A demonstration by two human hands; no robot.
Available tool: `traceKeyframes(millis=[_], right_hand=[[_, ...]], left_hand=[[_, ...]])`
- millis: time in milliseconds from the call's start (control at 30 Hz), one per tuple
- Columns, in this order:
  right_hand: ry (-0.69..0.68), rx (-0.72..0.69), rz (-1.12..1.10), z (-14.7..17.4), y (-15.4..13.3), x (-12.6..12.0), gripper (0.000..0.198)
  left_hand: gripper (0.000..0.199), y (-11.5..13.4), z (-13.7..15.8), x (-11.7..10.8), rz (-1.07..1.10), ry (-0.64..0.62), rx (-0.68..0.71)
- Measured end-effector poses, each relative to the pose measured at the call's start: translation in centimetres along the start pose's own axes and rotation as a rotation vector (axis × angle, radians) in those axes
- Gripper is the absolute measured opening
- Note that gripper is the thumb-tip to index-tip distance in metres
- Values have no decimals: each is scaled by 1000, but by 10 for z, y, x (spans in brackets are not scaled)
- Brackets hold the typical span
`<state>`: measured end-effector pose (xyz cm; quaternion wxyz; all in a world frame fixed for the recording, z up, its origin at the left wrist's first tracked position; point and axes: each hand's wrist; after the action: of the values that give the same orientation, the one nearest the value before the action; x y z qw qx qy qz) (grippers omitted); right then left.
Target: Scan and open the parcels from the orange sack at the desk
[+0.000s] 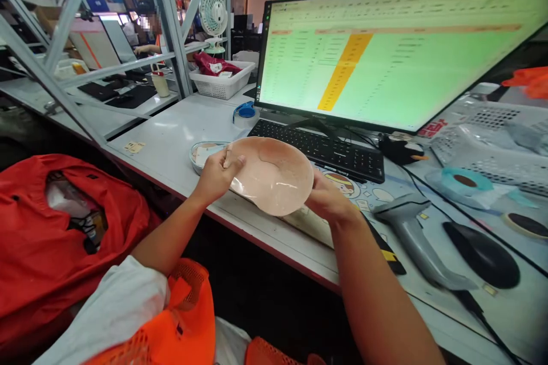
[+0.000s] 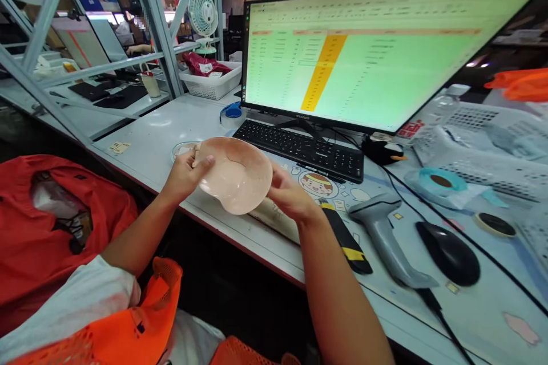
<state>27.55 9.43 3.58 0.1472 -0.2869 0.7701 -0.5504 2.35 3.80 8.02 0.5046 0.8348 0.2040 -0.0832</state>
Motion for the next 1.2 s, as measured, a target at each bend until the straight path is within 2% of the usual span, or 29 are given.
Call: traceKeyframes(millis=[67, 100, 200, 300, 367, 533, 633, 833, 1067, 1200], right_hand=[[83, -3, -18, 4, -7, -8, 58], [93, 8, -23, 5, -9, -10, 56], [-19, 94, 65, 5, -7, -4, 64], [-183, 232, 207, 4, 3, 14, 52], [-266, 297, 218, 5, 7, 23, 50], [-393, 329, 101, 8, 1, 26, 48], [-411, 338, 72, 8, -1, 23, 47], [-385, 344, 102, 7, 0, 21, 47], [-320, 355, 186, 6, 5, 17, 50], [-289, 331, 242, 6, 6, 18, 47]], left_hand=[[38, 4, 0, -5, -163, 25, 22], [36, 6, 1, -7, -245, 4, 41], [37, 11, 6, -5, -345, -169, 98], [41, 13, 10, 2, -227, -395, 46], [44, 13, 12, 2, -87, -507, -26], [45, 12, 17, -7, 223, -667, -167], [46, 13, 19, -9, 284, -683, -188], [44, 14, 20, -4, 231, -623, -136], [35, 14, 26, -4, -55, -484, 95], [37, 20, 32, -5, -181, -440, 163]])
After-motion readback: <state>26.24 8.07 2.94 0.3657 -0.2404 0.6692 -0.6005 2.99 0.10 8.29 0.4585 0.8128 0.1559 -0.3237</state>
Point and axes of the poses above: each hand's wrist, its own z-axis away from the middle knuckle, its own x-axis out of the palm, y = z × x, and after that the axes turned 2 degrees about z, right-handed
